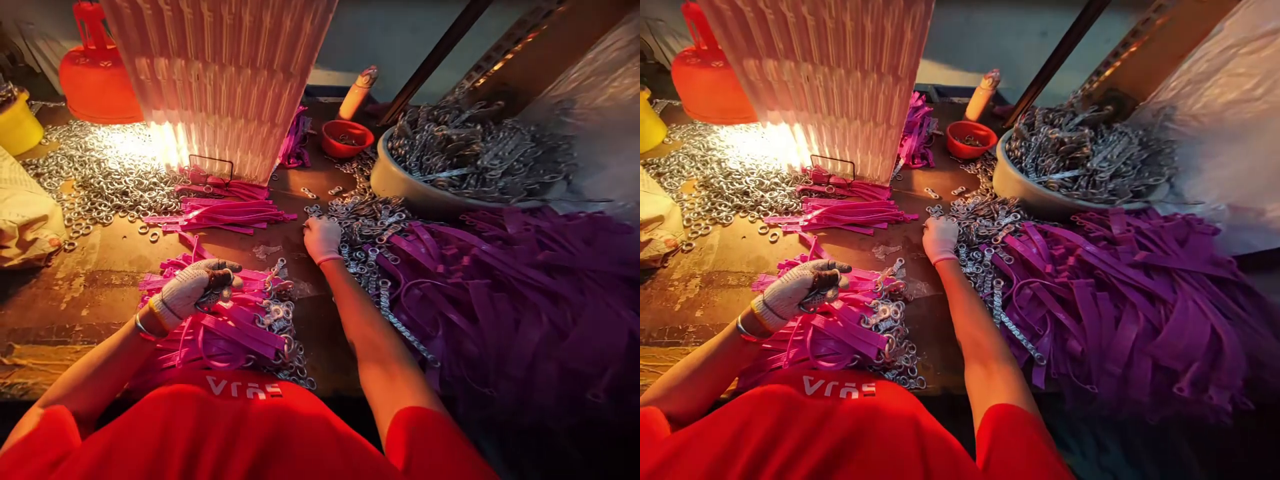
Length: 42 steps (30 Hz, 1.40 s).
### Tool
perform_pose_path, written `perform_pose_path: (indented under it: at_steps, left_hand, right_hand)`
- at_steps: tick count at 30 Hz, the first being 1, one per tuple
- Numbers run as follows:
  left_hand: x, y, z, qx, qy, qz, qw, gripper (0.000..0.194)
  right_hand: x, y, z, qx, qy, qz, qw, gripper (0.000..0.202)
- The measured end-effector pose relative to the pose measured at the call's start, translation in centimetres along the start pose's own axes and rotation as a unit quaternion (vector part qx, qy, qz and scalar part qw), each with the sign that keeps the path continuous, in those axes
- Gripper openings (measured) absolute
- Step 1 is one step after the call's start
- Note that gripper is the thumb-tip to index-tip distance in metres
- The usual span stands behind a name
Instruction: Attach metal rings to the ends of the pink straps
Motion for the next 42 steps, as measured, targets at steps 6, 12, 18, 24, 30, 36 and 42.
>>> perform_pose_path:
  at_steps: [6,12,18,24,30,36,42]
  left_hand:
    - [0.8,-0.8,0.7,-0.044,0.038,0.106,0.993,0.036]
    - [-0.2,-0.4,1.0,-0.088,-0.026,0.061,0.994,0.045]
    - [-1.1,0.5,-0.5,-0.142,-0.056,0.037,0.988,0.035]
    - [-1.5,1.1,-2.6,-0.185,0.005,0.079,0.979,0.03]
    - [-2.2,1.2,-2.4,-0.188,0.036,0.085,0.978,0.034]
    - [-3.1,-0.5,-0.3,-0.085,-0.019,-0.013,0.996,0.037]
    - [-1.3,2.7,4.6,-0.134,0.011,0.263,0.955,0.026]
  right_hand:
    - [1.8,-7.9,-7.9,0.2,-0.037,0.186,0.961,0.031]
    - [5.4,-16.4,-16.5,0.403,-0.065,0.137,0.903,0.04]
    - [5.2,-17.0,-17.6,0.402,-0.05,0.163,0.9,0.04]
    - [4.0,-14.5,-17.7,0.199,-0.066,0.487,0.848,0.033]
    - [4.7,-15.2,-17.9,0.25,-0.044,0.336,0.907,0.022]
    - [5.3,-15.5,-18.1,0.332,0.075,0.064,0.938,0.028]
    - [4.3,-11.3,-15.7,0.16,-0.01,0.263,0.951,0.032]
Point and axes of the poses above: each hand's wrist, its own z-axis towards the middle knuckle, its own x-axis out of the back of the hand, y = z × x, the point moved 6 cm from there along z, towards the middle knuckle, and after that the axes turned 10 degrees about z, right-handed, at the moved point
